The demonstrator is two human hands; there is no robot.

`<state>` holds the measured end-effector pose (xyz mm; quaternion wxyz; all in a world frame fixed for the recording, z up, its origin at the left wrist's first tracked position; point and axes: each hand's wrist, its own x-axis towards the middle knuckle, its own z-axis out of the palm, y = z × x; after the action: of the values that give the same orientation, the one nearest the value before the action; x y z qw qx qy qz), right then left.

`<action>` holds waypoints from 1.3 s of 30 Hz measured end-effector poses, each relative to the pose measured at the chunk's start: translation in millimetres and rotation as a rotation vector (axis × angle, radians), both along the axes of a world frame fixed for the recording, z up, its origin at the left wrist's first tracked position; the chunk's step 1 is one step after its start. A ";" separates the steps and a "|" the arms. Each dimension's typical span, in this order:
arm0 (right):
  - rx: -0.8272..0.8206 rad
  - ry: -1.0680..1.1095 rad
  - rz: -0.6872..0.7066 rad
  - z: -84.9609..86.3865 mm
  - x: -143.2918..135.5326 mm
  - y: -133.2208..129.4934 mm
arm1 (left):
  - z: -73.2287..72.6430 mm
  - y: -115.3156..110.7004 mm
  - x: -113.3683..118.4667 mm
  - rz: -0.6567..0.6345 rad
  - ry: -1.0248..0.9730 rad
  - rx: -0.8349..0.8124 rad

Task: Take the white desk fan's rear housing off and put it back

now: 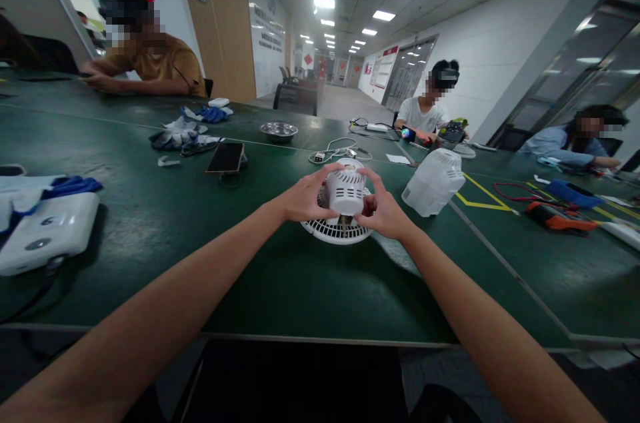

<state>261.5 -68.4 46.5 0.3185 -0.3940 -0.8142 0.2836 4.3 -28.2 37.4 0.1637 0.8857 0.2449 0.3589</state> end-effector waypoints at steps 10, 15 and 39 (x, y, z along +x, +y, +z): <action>0.209 -0.064 -0.088 -12.1 0.1 3.1 | -13.2 -1.5 6.4 0.162 0.018 0.082; 0.348 -0.089 -0.213 -12.3 0.0 8.3 | -11.6 -5.5 12.2 0.265 0.046 0.071; -0.552 0.903 -0.123 -11.2 -5.6 11.4 | -42.0 38.1 -9.9 0.280 -0.753 -0.454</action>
<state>255.9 -57.0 35.3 0.5379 -0.3486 -0.4667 0.6094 -5.6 10.0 -4.6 0.3812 0.5936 0.3583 0.6115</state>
